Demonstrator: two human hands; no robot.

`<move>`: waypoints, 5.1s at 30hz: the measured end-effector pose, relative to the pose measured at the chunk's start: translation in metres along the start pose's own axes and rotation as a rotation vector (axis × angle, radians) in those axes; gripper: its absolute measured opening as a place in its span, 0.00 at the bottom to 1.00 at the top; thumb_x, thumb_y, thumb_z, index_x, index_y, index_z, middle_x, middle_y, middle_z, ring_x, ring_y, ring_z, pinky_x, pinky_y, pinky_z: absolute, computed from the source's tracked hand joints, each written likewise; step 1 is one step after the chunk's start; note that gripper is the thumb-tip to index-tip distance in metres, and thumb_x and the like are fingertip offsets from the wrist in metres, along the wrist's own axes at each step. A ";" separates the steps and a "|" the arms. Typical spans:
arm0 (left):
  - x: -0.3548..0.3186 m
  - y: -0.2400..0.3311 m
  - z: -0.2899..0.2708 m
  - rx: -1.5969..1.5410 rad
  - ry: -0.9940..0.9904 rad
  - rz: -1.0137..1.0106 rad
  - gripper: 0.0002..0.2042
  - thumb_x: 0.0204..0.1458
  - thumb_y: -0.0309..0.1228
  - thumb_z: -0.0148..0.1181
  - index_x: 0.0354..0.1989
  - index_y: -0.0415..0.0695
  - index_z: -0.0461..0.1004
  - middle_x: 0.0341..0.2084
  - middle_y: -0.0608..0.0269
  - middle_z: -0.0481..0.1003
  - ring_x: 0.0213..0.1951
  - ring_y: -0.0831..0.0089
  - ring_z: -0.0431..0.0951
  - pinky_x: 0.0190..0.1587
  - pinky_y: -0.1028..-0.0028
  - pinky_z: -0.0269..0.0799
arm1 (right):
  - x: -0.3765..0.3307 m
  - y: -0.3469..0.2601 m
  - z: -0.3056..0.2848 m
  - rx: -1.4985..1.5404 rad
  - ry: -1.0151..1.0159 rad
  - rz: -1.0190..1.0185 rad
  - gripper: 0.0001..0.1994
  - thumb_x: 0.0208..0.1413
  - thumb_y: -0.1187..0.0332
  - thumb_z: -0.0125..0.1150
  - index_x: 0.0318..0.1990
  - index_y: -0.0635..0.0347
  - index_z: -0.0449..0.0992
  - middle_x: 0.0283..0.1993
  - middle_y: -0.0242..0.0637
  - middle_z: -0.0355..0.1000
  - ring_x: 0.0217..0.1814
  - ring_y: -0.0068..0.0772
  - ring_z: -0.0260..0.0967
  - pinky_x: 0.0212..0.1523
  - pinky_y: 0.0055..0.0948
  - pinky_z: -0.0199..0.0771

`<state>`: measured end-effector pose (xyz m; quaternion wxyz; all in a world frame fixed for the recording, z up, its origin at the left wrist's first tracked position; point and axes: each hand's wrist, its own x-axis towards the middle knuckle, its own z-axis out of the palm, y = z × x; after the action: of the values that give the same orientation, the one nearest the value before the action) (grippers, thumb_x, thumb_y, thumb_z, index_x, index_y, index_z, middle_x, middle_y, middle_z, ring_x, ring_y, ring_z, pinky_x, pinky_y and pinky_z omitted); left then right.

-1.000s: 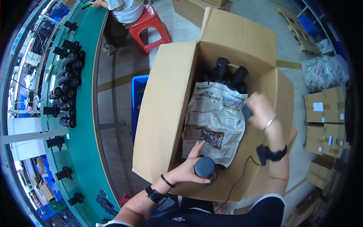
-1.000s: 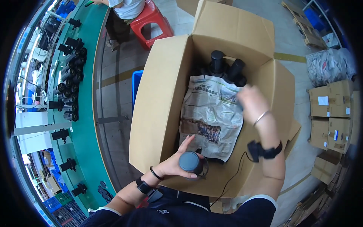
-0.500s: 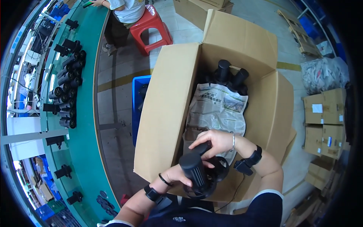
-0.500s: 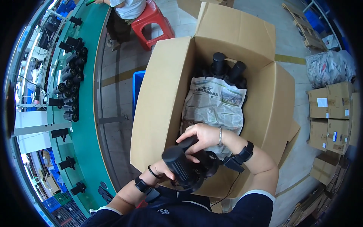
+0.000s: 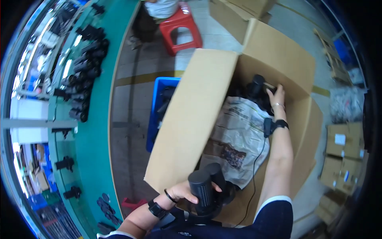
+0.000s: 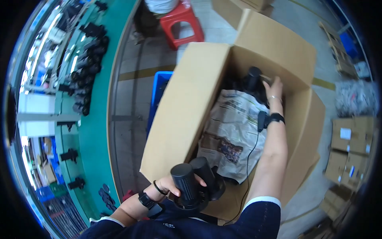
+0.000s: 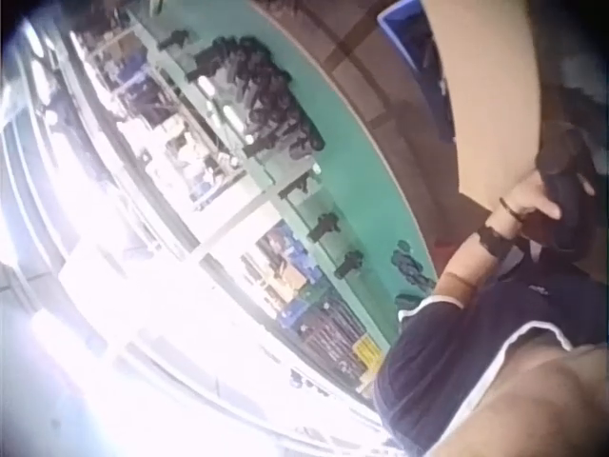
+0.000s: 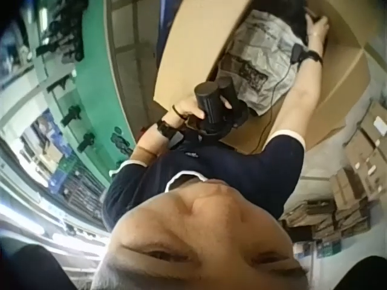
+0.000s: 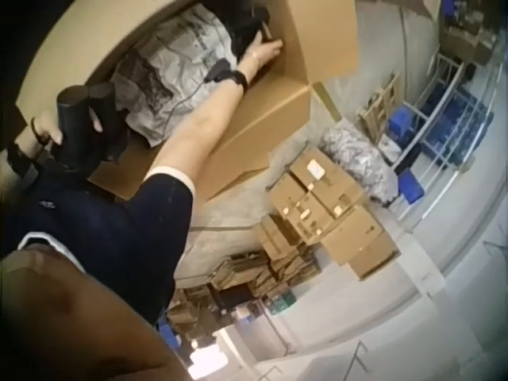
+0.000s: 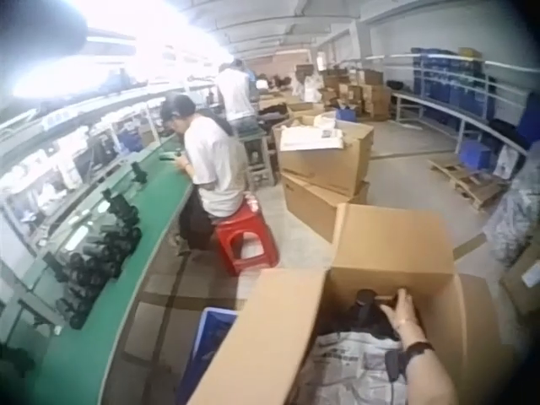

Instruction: Inspecting and assembling black plastic electronic components at a workstation.

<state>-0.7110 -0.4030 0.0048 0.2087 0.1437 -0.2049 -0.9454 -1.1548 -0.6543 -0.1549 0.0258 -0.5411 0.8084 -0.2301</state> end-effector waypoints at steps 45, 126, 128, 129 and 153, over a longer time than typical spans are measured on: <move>-0.522 -0.078 0.137 -0.072 0.843 1.154 0.40 0.39 0.52 0.69 0.55 0.35 0.64 0.39 0.56 0.74 0.38 0.72 0.78 0.41 0.74 0.76 | -0.393 -0.614 -0.274 0.477 -0.634 -1.108 0.30 0.45 0.63 0.67 0.57 0.57 0.63 0.51 0.49 0.70 0.53 0.46 0.70 0.51 0.36 0.70; -0.720 -0.195 0.096 -0.009 1.779 1.524 0.24 0.40 0.26 0.72 0.48 0.42 0.70 0.42 0.65 0.73 0.46 0.75 0.72 0.49 0.73 0.69 | -0.785 -0.757 0.068 0.895 -1.691 -0.596 0.24 0.52 0.87 0.51 0.58 0.59 0.66 0.50 0.32 0.70 0.44 0.21 0.70 0.36 0.20 0.73; -0.721 -0.189 0.092 -0.075 1.760 1.567 0.22 0.41 0.27 0.72 0.45 0.41 0.71 0.39 0.65 0.74 0.43 0.76 0.73 0.48 0.74 0.70 | -0.780 -0.749 0.083 0.892 -1.590 -0.715 0.23 0.54 0.86 0.51 0.57 0.60 0.67 0.46 0.32 0.72 0.40 0.22 0.71 0.36 0.20 0.73; -0.721 -0.186 0.092 -0.125 1.805 1.555 0.22 0.41 0.29 0.73 0.44 0.40 0.71 0.37 0.64 0.75 0.41 0.76 0.74 0.46 0.73 0.71 | -0.780 -0.746 0.083 0.873 -1.451 -0.853 0.20 0.54 0.85 0.51 0.55 0.60 0.69 0.42 0.33 0.74 0.37 0.22 0.72 0.37 0.20 0.73; -0.712 -0.175 0.055 -0.348 2.014 1.541 0.25 0.41 0.38 0.72 0.44 0.38 0.70 0.37 0.58 0.76 0.40 0.72 0.76 0.45 0.70 0.72 | -0.776 -0.727 -0.052 0.757 -0.927 -1.320 0.25 0.42 0.81 0.54 0.51 0.63 0.58 0.46 0.39 0.57 0.43 0.31 0.57 0.41 0.29 0.63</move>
<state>-0.1693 0.0832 0.1070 0.7784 0.6084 0.1388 -0.0692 -0.2218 -0.1731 0.0214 0.3896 -0.8905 0.1102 -0.2076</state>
